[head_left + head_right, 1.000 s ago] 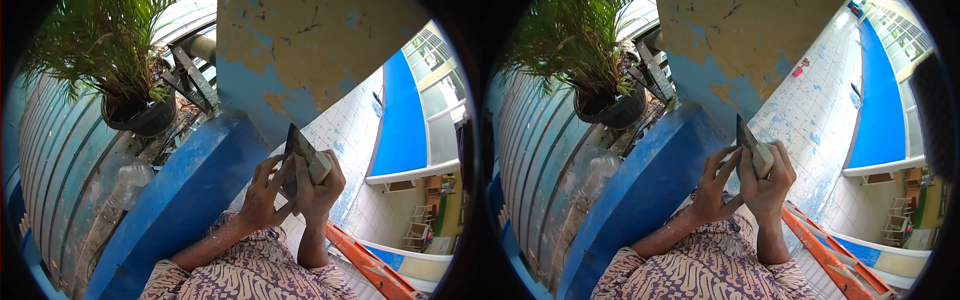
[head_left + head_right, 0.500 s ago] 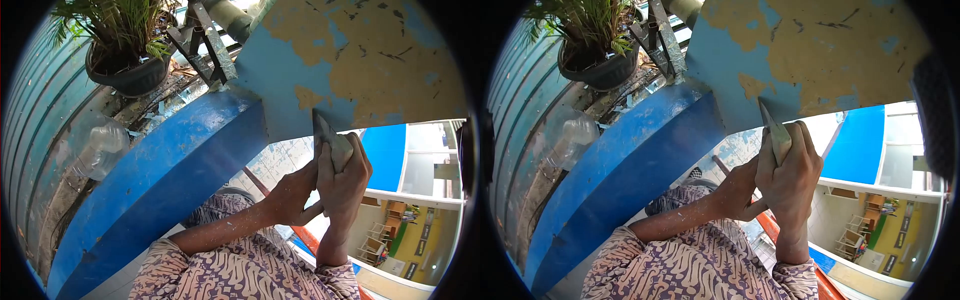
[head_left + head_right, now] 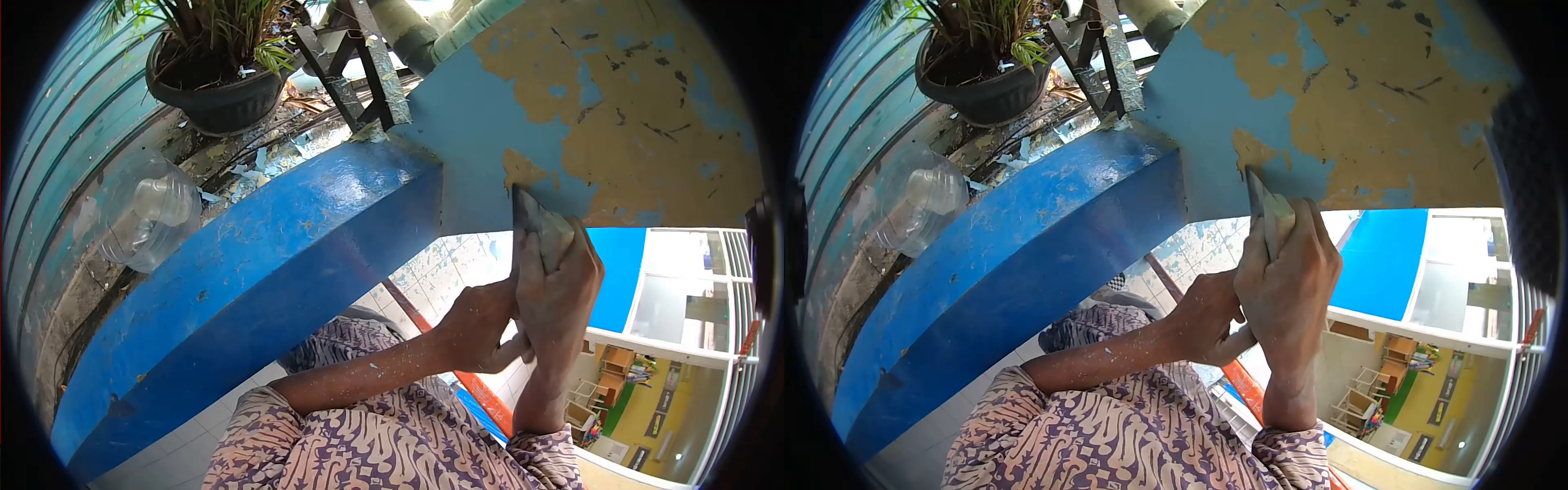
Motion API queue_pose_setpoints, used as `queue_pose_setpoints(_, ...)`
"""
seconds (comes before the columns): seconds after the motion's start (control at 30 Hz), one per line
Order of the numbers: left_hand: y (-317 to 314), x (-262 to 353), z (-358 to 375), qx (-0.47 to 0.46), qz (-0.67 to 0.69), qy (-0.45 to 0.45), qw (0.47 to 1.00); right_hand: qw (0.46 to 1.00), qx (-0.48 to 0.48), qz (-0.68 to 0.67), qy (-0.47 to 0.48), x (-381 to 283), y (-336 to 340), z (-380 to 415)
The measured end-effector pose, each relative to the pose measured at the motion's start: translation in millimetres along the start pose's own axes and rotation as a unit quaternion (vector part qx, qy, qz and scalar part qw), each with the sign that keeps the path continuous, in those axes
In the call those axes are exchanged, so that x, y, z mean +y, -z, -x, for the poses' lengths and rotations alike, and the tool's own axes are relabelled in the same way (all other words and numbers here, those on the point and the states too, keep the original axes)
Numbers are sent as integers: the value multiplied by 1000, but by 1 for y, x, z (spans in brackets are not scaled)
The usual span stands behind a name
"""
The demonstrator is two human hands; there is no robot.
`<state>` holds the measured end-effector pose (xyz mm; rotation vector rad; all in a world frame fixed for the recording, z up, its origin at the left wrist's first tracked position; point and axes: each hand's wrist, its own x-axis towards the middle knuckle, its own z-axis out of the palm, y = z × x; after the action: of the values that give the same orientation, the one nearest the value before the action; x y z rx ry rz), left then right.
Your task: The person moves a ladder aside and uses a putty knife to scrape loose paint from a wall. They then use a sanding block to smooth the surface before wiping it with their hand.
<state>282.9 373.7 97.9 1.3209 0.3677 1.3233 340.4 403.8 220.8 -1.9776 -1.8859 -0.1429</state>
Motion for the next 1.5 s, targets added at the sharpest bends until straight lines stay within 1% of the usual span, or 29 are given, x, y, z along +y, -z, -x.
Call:
queue_pose_setpoints(0.1,7,-17,1,6,10,30,999,1000,1,-7,15,10,-16,-4)
queue_pose_setpoints(0.17,10,-16,3,2,-53,4,999,999,-31,5,-8,6,-18,-4)
queue_pose_setpoints(0.2,9,-14,6,-1,-57,-4,998,1000,-2,5,15,7,-19,-1)
queue_pose_setpoints(0.23,9,-10,7,-1,-62,-15,998,1000,-2,4,18,4,-16,2)
queue_pose_setpoints(0.27,10,1,5,-2,-34,-1,999,1000,9,-16,-3,0,-11,4)
queue_pose_setpoints(0.3,9,-7,7,4,-34,0,999,999,16,-34,-26,-1,-8,5)
queue_pose_setpoints(0.33,9,-15,7,13,-29,-15,999,999,34,-9,-13,6,-18,5)
queue_pose_setpoints(0.37,9,-22,6,19,-26,-32,999,999,34,-9,-12,9,-24,4)
queue_pose_setpoints(0.4,13,-27,9,0,-36,6,999,1000,27,-12,-9,8,-30,3)
queue_pose_setpoints(0.5,18,-22,11,-12,-69,-1,998,1000,20,-20,-9,7,-31,7)
queue_pose_setpoints(0.53,15,-21,14,-11,-67,-27,997,1000,25,-7,-7,5,-26,9)
queue_pose_setpoints(0.57,12,-16,17,-14,-41,6,999,1000,31,3,3,3,-22,8)
queue_pose_setpoints(0.63,9,-15,16,-3,-44,10,999,999,31,-18,-8,3,-24,7)
queue_pose_setpoints(0.7,11,-38,16,15,-53,-21,998,999,43,-27,5,12,-44,4)
queue_pose_setpoints(0.73,19,-37,16,-11,-7,62,998,999,34,-17,12,14,-51,3)
queue_pose_setpoints(0.83,23,-29,18,-25,-17,80,996,1000,28,3,0,7,-49,3)
queue_pose_setpoints(0.87,21,-29,20,-21,-61,10,998,1000,30,-2,-4,7,-45,5)
queue_pose_setpoints(0.9,18,-24,22,-8,-23,27,999,1000,30,-3,0,8,-44,5)
queue_pose_setpoints(0.97,17,-25,22,-3,-27,35,999,998,48,-40,0,11,-44,8)
queue_pose_setpoints(1.03,23,-42,18,8,-40,15,999,999,46,-18,7,11,-59,5)
queue_pose_setpoints(1.07,30,-44,21,-23,-25,77,996,999,44,-13,11,12,-64,4)
queue_pose_setpoints(1.1,30,-45,21,-24,-27,77,996,999,40,-8,14,12,-67,3)
queue_pose_setpoints(1.17,28,-42,24,-13,-69,28,997,999,43,-4,6,4,-57,6)
queue_pose_setpoints(1.2,25,-38,26,-16,-45,39,998,999,48,1,5,1,-55,6)
queue_pose_setpoints(1.23,23,-31,25,3,-40,26,999,999,47,-1,10,3,-56,5)
queue_pose_setpoints(1.33,27,-43,24,-1,-51,25,998,998,63,-28,3,13,-66,9)
queue_pose_setpoints(1.4,34,-49,24,-11,-45,79,996,997,65,-29,1,14,-73,7)
queue_pose_setpoints(1.43,32,-51,26,-14,-45,80,996,998,62,-28,0,14,-74,7)
queue_pose_setpoints(1.5,29,-53,30,-9,-89,18,996,998,46,-29,-10,9,-66,9)
